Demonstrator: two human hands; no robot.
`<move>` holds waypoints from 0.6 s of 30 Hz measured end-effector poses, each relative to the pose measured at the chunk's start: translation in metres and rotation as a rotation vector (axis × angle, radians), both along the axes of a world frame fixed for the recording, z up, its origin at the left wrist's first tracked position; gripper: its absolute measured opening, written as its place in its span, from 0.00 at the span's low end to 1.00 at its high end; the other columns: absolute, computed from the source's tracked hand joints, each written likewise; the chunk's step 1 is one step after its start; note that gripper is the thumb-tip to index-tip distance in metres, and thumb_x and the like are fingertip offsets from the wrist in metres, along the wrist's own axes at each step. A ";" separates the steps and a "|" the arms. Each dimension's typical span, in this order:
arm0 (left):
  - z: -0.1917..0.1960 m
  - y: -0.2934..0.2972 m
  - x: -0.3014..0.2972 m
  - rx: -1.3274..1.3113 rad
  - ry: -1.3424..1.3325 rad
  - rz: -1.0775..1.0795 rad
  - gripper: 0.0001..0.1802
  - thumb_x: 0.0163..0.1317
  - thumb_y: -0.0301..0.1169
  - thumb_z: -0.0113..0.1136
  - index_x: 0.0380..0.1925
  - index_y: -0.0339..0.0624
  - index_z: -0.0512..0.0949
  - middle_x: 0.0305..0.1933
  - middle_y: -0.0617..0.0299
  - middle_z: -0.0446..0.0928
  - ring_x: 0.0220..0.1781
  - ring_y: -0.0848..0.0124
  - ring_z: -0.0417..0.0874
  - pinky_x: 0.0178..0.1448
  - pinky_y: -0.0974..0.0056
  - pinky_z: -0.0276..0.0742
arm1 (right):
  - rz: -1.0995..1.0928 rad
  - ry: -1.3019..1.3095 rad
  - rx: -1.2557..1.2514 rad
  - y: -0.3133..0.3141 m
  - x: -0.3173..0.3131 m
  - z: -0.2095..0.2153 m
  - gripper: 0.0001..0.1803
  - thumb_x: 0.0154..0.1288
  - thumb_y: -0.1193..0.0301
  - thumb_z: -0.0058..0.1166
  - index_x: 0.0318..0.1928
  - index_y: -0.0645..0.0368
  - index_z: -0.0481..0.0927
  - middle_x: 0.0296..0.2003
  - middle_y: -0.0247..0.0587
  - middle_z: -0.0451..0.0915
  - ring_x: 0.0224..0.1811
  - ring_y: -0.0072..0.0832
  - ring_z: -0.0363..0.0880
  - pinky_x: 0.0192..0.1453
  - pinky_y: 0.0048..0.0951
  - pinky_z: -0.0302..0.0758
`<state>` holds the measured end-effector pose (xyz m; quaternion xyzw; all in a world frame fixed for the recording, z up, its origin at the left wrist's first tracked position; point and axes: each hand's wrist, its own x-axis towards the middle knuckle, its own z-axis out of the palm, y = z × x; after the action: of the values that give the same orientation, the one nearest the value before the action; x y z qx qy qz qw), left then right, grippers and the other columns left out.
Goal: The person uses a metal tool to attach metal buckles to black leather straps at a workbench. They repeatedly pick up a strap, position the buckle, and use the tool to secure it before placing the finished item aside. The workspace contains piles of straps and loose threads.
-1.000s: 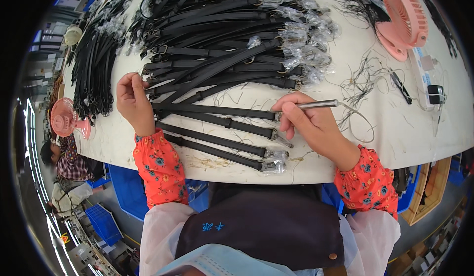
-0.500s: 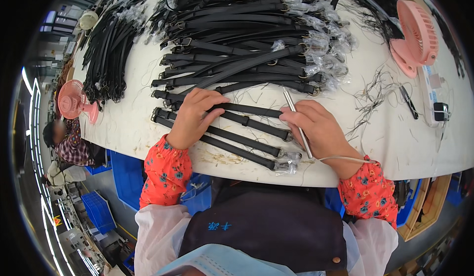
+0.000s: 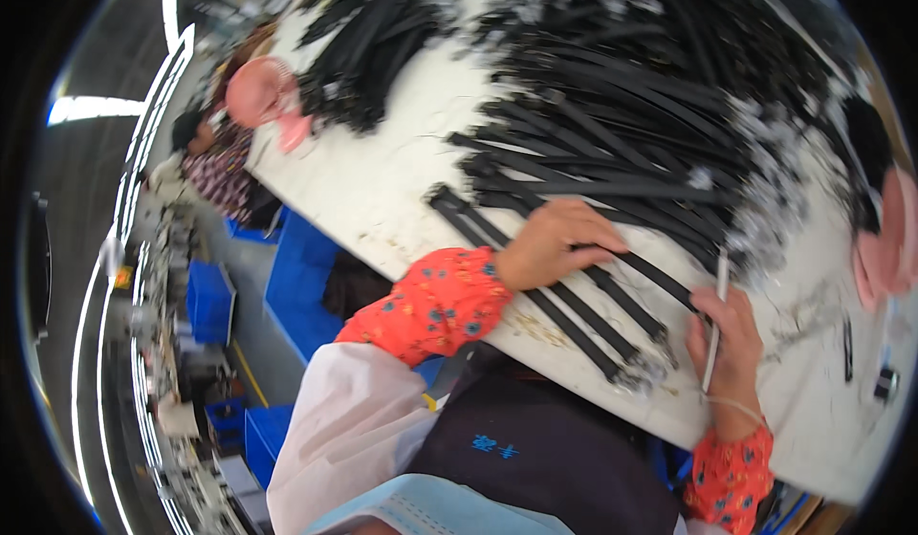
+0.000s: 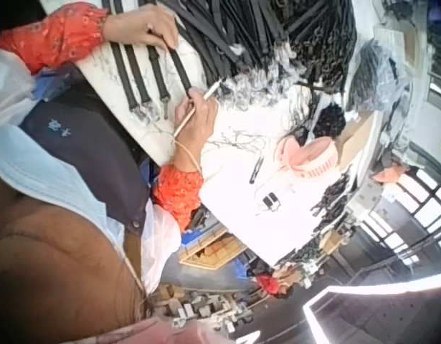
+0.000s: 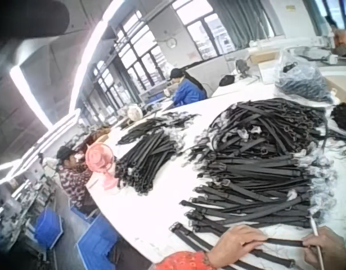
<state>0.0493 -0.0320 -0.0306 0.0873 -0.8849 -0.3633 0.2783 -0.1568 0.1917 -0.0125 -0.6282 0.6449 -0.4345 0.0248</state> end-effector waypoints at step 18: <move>-0.005 0.000 -0.010 0.350 -0.150 -0.076 0.07 0.54 0.32 0.77 0.33 0.47 0.89 0.39 0.70 0.89 0.46 0.68 0.83 0.56 0.62 0.77 | 0.033 -0.010 0.057 0.008 -0.015 -0.005 0.19 0.56 0.89 0.56 0.48 0.61 0.77 0.44 0.52 0.82 0.47 0.46 0.82 0.58 0.39 0.77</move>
<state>0.0393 -0.0317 -0.0360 0.1276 -0.8292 -0.5143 0.1780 -0.1713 0.2001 -0.0177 -0.6357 0.6464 -0.4186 0.0534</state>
